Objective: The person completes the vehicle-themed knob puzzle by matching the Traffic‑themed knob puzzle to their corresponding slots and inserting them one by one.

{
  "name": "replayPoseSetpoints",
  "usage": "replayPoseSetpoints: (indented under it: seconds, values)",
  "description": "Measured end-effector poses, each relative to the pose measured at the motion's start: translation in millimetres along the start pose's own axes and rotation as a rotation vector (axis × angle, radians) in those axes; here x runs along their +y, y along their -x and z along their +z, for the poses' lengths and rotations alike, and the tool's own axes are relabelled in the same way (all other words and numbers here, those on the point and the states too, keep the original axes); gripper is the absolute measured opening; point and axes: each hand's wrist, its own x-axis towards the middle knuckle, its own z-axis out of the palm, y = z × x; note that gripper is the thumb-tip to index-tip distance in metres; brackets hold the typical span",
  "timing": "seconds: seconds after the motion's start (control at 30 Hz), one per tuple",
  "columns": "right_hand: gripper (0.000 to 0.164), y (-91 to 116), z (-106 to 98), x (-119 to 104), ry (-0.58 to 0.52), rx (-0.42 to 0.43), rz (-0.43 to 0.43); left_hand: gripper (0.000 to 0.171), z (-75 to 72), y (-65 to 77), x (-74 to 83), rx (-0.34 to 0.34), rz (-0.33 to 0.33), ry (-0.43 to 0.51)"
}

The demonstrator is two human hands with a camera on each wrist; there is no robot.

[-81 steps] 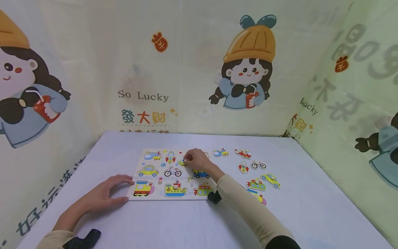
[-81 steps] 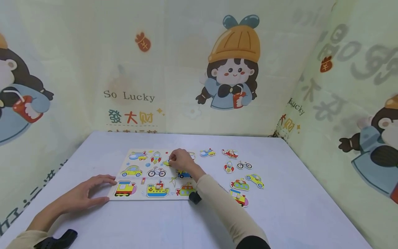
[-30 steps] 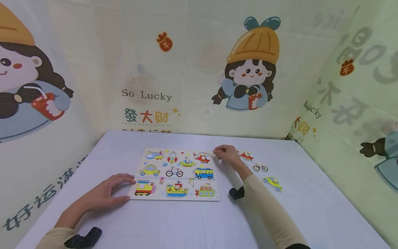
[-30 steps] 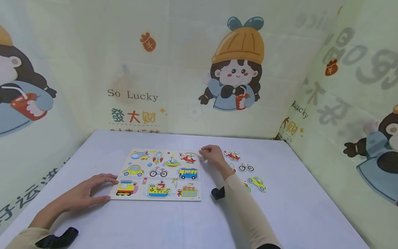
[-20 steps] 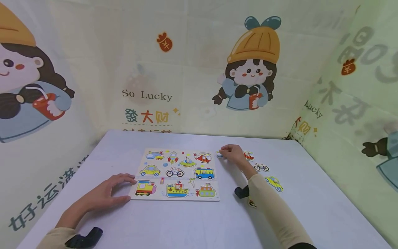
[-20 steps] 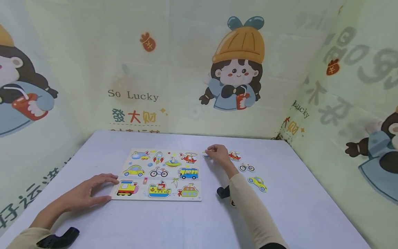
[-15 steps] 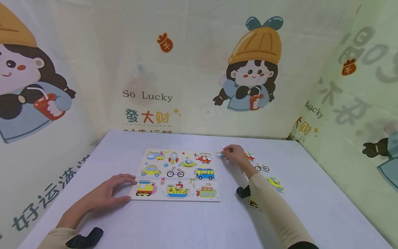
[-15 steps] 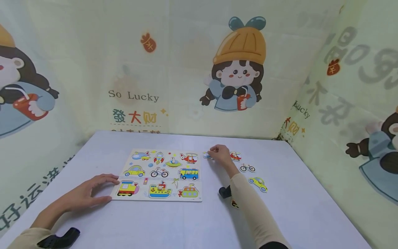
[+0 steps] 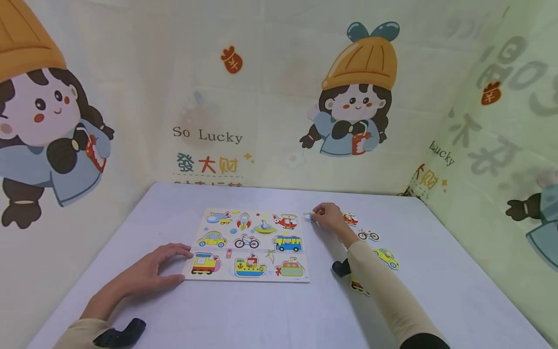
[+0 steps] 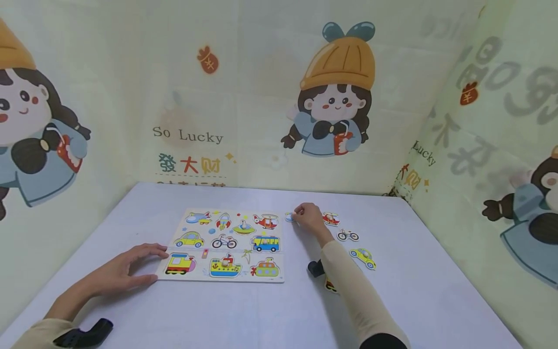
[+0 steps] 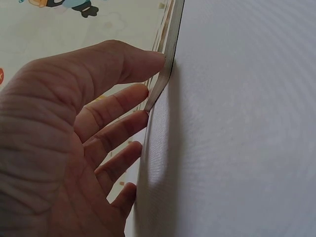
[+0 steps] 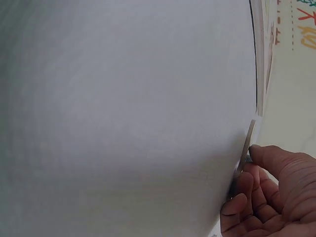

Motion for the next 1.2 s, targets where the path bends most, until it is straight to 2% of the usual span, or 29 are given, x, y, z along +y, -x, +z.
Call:
replayPoseSetpoints:
  seconds: [0.2,0.57,0.83,1.2]
  values:
    - [0.023,0.2,-0.8,0.7,0.006,0.002,-0.018,0.048,-0.6,-1.7,0.4,-0.016,-0.024,0.004]
    - [0.022,1.3,0.7,5.2,0.005,0.025,-0.053,0.046,-1.0,-2.2,1.3,-0.015,-0.016,0.006]
    - [0.025,2.9,3.4,-5.0,-0.055,0.046,-0.088,0.045,-2.2,-0.8,-0.1,0.007,0.028,-0.004]
    - [0.028,15.6,18.8,-28.3,-0.285,-0.039,-0.058,0.043,0.2,0.6,-1.9,0.018,0.058,-0.014]
